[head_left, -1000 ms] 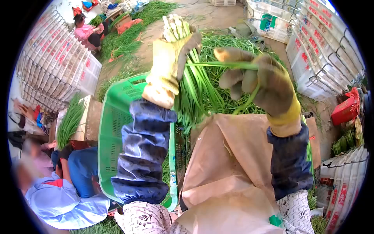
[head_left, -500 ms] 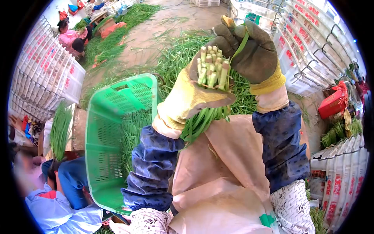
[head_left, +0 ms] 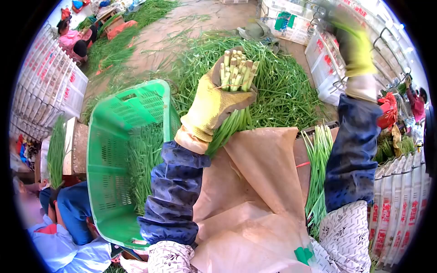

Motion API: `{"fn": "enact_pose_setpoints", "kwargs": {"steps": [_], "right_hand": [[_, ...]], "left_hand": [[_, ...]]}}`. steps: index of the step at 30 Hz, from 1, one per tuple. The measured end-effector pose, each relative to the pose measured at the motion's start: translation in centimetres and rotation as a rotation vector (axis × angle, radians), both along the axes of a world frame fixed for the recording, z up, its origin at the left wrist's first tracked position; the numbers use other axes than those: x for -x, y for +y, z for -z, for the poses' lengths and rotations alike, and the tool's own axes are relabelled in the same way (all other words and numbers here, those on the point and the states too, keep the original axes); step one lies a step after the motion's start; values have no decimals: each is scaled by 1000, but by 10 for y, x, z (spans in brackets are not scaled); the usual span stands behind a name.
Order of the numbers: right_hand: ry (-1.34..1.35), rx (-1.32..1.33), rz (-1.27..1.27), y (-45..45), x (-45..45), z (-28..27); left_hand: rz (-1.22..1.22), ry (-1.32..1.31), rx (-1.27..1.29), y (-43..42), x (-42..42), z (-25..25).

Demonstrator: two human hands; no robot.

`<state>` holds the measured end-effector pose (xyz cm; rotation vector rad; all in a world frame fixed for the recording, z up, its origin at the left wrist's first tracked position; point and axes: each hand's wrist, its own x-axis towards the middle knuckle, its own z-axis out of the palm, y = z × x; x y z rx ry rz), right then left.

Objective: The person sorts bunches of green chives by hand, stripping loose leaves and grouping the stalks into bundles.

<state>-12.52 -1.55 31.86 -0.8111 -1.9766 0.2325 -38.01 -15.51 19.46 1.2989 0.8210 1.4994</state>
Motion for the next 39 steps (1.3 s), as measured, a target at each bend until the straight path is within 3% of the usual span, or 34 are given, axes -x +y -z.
{"fn": "enact_pose_setpoints", "kwargs": {"steps": [1,2,3,4,5,7,11,12,13,14,15,16,17,19,20,22,23,24,26,29,30,33,34,35,39], "right_hand": [[-447,73,554,-6,12,4],[-439,134,517,-28,24,20],[-226,277,225,-46,31,36],[-213,374,140,-76,46,33],[-110,329,-103,-74,49,62],[-122,283,-17,-120,76,66],[-93,20,-54,-100,88,86],[-90,31,-75,-97,86,84],[-88,41,-92,-96,86,83],[103,319,-200,-97,86,80],[99,319,-199,-94,82,73],[187,395,-167,-85,73,64],[275,471,-136,-73,63,59],[315,470,167,-27,41,67],[-114,191,366,-7,24,92],[-589,-97,389,13,-12,140],[-638,-81,233,7,-25,152],[-730,301,250,-5,-23,140],[-720,649,276,-16,-39,143],[-495,542,176,-44,-61,172],[-204,746,148,-53,-55,174],[-63,880,412,-47,-63,158],[-113,756,395,-44,-70,168],[83,733,186,-45,-77,179],[71,485,195,-74,-41,140]], "left_hand": [[-2,-4,-8,1,-1,-2],[1,-61,32,0,-3,-4],[0,-119,69,1,-4,-6],[-31,-92,86,1,-4,-9],[-29,-95,96,4,-4,-5],[31,-164,36,16,-4,4],[52,-10,229,5,-7,-11],[-51,285,-33,11,-3,-8],[-54,281,-31,11,-3,-3],[-25,196,33,11,-4,1],[8,112,97,9,-6,-1],[-70,308,94,5,-7,-13],[-70,302,94,6,-10,-8],[-179,421,-142,6,-19,3],[-222,534,-246,3,-27,0],[-381,856,-533,0,-44,2],[-518,1145,-647,-8,-55,-5],[-530,1264,-649,-9,-70,-2],[-459,1394,-691,-10,-90,6],[-314,1389,-817,-12,-109,26],[-219,1370,-782,-15,-115,26],[-62,1320,-768,-23,-122,31],[-45,1296,-778,-27,-123,33],[-34,1278,-790,-30,-125,37],[3,1213,-837,-46,-134,51]]}}
